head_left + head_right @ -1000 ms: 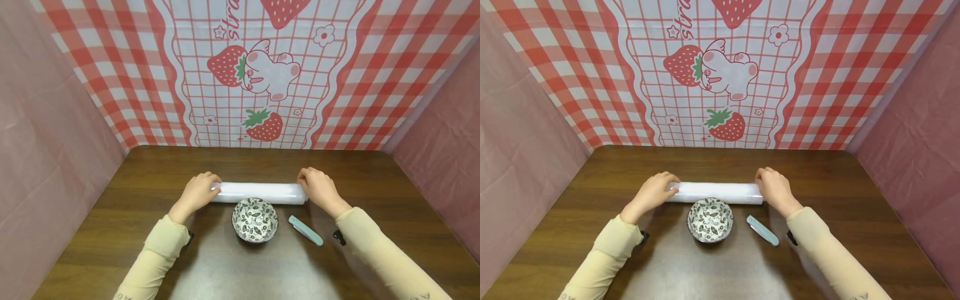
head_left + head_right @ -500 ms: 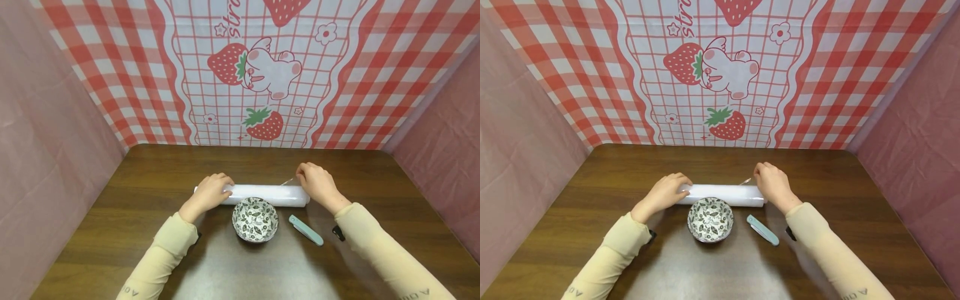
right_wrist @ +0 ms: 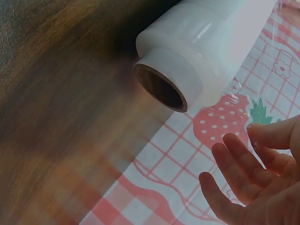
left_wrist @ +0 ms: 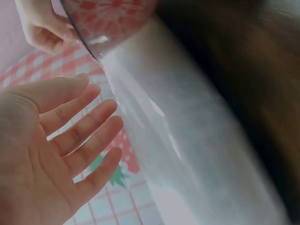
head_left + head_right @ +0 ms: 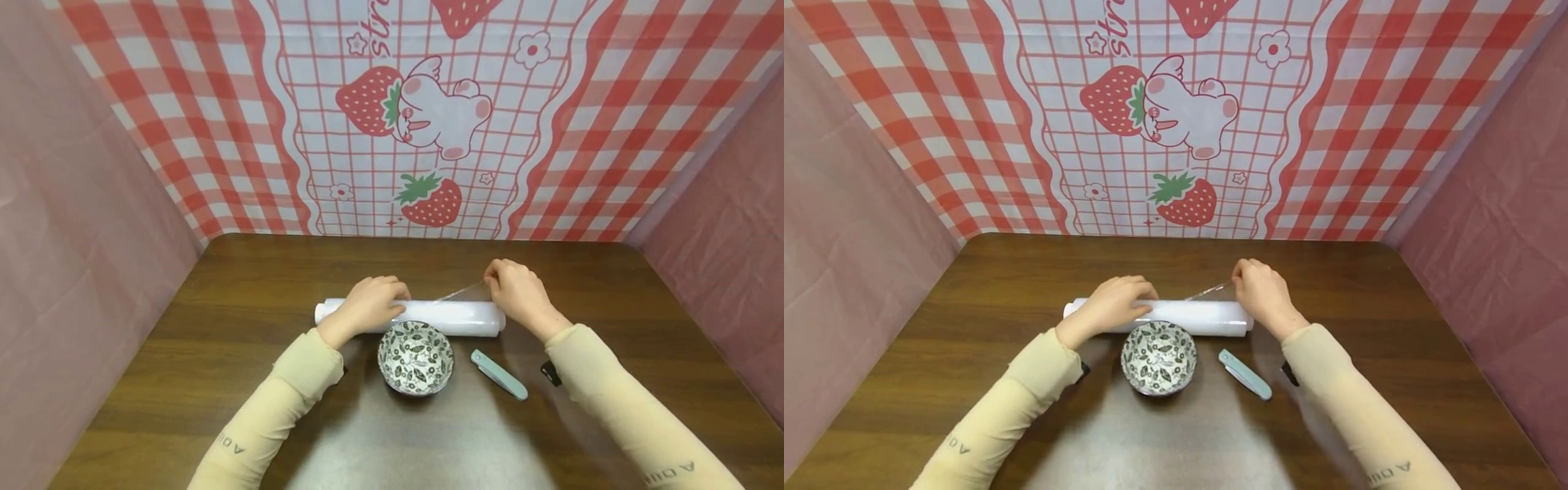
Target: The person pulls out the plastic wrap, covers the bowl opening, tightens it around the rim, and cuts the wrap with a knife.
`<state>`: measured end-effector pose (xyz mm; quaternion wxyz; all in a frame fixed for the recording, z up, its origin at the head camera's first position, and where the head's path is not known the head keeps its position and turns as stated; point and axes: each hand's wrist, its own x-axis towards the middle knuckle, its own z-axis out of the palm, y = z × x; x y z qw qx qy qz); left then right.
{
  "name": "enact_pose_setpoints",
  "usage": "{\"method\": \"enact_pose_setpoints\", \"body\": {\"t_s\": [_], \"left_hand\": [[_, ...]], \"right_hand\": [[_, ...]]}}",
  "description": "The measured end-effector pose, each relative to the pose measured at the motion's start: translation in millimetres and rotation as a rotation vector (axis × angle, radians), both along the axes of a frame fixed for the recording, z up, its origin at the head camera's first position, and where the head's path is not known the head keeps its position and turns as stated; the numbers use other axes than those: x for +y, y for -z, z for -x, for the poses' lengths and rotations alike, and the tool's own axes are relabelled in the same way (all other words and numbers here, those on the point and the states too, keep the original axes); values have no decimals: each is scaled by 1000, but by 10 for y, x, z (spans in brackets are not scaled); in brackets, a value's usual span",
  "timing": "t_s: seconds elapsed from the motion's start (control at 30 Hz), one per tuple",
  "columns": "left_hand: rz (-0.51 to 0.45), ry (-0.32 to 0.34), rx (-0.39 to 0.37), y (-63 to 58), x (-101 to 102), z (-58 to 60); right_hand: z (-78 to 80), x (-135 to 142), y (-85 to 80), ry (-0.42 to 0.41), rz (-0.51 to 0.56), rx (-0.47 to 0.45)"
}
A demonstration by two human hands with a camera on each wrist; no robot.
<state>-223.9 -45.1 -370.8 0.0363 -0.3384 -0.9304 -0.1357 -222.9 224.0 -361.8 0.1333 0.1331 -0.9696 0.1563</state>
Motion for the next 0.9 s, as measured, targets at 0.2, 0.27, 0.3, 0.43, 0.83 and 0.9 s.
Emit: {"method": "enact_pose_setpoints", "body": {"t_s": [0.2,0.27,0.3,0.43,0.83,0.9], "left_hand": [[34,25,-14,-24,188,51],[37,18,-7,-14,222,63],[37,13,-3,-10,236,68],[34,1,5,13,273,85],[-3,-20,52,30,271,89],[-14,-28,44,19,270,87]], "right_hand": [[11,5,-15,6,7,-17],[9,9,-16,10,7,-17],[8,13,-16,13,7,-17],[3,36,-14,24,3,-15],[-16,19,4,18,21,-6],[-23,12,13,16,24,-1]]}}
